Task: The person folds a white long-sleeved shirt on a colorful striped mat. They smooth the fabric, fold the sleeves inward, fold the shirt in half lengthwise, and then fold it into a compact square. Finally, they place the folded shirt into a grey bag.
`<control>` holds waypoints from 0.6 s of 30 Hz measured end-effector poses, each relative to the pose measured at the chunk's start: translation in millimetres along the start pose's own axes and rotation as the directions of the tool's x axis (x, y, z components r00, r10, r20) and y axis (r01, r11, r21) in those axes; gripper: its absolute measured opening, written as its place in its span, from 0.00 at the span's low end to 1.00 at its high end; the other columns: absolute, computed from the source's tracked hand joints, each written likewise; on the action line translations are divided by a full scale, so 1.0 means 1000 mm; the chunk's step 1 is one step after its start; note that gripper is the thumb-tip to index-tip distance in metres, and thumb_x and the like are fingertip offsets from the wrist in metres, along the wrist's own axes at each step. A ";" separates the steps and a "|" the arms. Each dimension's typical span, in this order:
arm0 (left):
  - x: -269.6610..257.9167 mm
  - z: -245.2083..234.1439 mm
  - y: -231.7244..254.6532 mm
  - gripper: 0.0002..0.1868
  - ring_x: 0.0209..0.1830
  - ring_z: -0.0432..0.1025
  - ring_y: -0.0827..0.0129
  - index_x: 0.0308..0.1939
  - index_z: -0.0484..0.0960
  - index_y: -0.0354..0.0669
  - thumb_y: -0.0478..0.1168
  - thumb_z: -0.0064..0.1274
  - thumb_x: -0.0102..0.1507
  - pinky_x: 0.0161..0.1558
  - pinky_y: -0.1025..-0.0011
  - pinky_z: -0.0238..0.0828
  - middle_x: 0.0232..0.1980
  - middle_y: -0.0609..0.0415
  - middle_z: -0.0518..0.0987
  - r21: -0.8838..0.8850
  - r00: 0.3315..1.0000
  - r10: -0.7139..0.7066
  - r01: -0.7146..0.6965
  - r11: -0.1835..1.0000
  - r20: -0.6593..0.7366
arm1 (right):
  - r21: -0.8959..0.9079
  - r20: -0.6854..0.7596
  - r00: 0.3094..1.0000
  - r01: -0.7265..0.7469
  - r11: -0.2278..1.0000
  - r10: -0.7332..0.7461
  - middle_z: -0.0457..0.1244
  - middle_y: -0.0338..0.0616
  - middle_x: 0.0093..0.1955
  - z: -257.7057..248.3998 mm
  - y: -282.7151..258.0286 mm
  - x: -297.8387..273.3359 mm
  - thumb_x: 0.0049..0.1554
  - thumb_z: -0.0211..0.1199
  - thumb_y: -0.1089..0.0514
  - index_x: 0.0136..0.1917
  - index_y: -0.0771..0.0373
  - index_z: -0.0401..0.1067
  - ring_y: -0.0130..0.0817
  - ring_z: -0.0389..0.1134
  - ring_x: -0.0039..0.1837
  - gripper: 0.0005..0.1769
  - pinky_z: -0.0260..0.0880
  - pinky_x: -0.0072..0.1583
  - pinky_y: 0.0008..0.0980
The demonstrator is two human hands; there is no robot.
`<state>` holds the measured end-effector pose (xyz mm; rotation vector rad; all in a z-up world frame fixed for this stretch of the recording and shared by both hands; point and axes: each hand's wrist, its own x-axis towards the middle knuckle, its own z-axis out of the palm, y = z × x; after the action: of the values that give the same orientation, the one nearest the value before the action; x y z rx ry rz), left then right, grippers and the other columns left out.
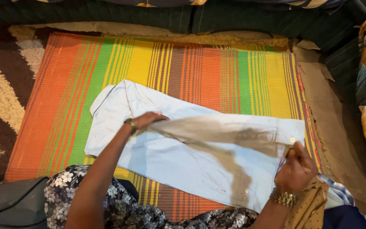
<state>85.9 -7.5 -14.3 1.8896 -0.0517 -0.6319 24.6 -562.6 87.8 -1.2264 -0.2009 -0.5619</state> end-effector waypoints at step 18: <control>0.025 -0.024 0.025 0.16 0.63 0.64 0.52 0.48 0.85 0.51 0.41 0.63 0.56 0.58 0.50 0.55 0.52 0.50 0.80 0.691 0.383 0.590 0.218 0.690 -0.710 | -0.334 -0.418 0.809 -0.559 0.759 0.412 0.68 0.37 0.56 -0.034 0.076 0.000 0.59 0.53 0.75 0.66 0.68 0.74 0.19 0.64 0.43 0.23 0.72 0.40 0.26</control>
<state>124.2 -5.4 3.9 2.6861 0.2257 0.8870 58.2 -577.4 13.3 -1.5363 0.5583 -0.3349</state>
